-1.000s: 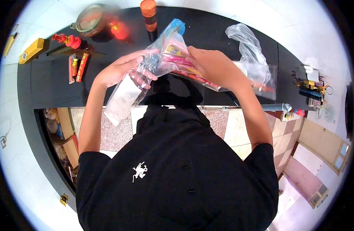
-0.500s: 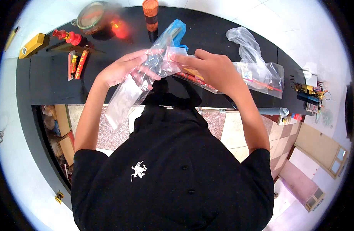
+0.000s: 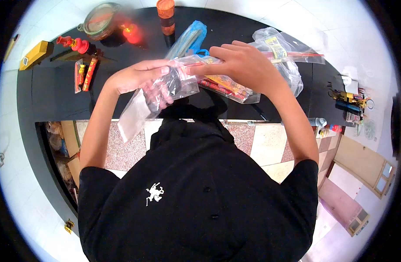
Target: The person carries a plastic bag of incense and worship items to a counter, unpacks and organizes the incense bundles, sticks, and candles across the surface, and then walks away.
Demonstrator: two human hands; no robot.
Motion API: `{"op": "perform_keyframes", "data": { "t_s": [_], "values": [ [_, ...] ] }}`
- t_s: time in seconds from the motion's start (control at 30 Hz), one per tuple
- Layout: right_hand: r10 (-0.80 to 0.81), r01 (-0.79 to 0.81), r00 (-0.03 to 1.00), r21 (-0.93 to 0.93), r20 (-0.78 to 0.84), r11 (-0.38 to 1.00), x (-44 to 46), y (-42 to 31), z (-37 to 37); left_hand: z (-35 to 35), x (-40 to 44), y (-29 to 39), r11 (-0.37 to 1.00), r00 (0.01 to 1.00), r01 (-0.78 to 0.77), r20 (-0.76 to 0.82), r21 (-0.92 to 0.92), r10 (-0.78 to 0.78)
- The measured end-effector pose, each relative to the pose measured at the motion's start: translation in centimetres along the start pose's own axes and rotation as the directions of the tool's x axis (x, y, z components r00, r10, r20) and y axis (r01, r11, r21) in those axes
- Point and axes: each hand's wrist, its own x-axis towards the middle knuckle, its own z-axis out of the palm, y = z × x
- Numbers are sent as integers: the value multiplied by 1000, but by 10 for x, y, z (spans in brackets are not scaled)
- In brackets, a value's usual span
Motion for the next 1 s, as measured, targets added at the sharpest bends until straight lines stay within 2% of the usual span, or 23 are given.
{"op": "perform_keyframes", "data": {
  "t_s": [0.07,0.17,0.27,0.37,0.47,0.57,0.63,0.67,0.77,0.83,0.97,1.0],
  "values": [
    [-4,4,1000,4,-8,1000,1,0,0,1,2,-3,997,997,-69,-29,37,71],
    [-2,2,1000,26,-21,1000,1,1,2,9,-5,4,996,999,-43,-1,-83,43],
    [-5,8,1000,95,-27,995,3,-6,4,9,1,-3,985,993,-111,13,-136,113],
    [16,-9,999,167,-42,986,4,-10,8,3,8,-8,987,988,-152,-21,59,154],
    [36,-19,997,219,-73,976,0,-10,13,10,16,-6,914,938,-325,-36,241,343],
    [67,-52,997,253,-50,966,-3,-11,16,8,17,-5,855,917,-367,-12,367,399],
    [104,-102,995,275,8,956,-3,-11,13,14,10,1,932,951,-295,-30,209,307],
    [101,-98,995,227,-5,969,-3,-12,11,18,6,4,959,965,-254,-32,128,261],
    [88,-83,995,99,-39,992,0,-12,6,19,5,6,965,966,-254,-33,68,256],
    [75,-73,996,42,-58,996,1,-10,7,19,9,2,948,947,-318,-37,25,318],
    [112,-107,991,71,-75,992,1,-6,6,18,12,3,937,934,-347,-82,27,348],
    [139,-133,988,87,-68,987,1,-6,6,17,12,4,930,926,-359,-96,76,365]
  ]
}}
